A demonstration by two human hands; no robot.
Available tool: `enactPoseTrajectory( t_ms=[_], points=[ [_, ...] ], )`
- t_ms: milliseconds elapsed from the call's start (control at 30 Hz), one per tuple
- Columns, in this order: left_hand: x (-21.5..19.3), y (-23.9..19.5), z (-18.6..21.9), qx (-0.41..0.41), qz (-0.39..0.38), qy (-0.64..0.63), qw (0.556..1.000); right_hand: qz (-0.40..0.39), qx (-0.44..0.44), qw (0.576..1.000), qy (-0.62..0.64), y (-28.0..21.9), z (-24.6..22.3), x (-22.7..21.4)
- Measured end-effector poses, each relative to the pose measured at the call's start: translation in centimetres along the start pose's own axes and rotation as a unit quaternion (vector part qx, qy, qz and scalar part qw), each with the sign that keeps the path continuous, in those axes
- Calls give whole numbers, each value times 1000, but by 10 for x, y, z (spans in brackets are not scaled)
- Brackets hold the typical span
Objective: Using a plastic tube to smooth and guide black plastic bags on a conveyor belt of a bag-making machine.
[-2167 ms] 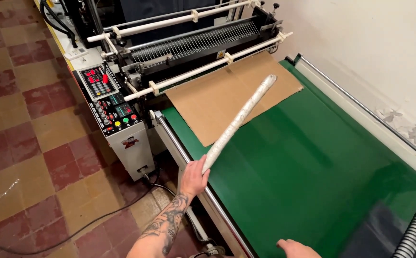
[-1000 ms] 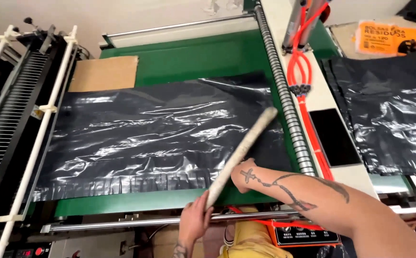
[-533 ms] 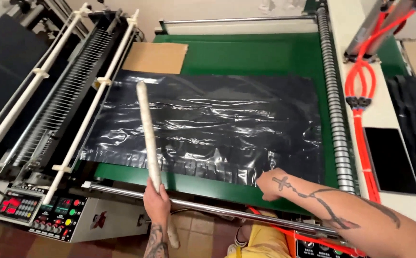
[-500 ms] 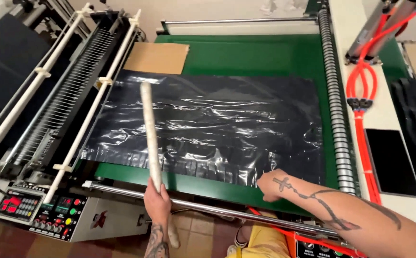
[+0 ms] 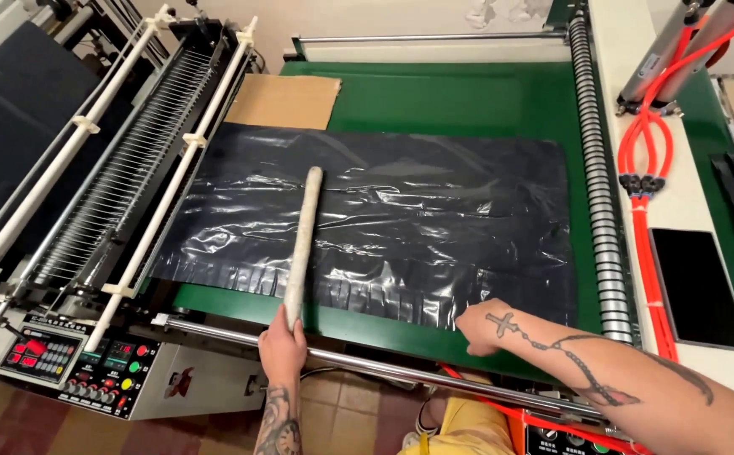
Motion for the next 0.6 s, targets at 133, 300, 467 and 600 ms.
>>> enactPoseTrajectory(
  t_ms=[133,300,467,600],
  points=[
    [4,-1,-1,-3,5,12,1000,-2,-4,1000,5,2,2,0],
    [6,-4,1,-18,29,-5,999,2,-7,1000,4,-1,1,-2],
    [-6,-12,23,-118,102,-70,985,9,-11,1000,-1,-3,0,-6],
    [-17,-16,42,-212,131,-142,958,32,-19,999,9,-4,2,-6]
  ],
)
Point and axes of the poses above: each hand's wrist, its own y-axis towards the middle knuckle, its own x-axis out of the palm, z = x × y, the point moved 1 cm from there along y, towards the middle knuckle, and after that the axes turned 8 degrees about y, right-handed, at the moved point
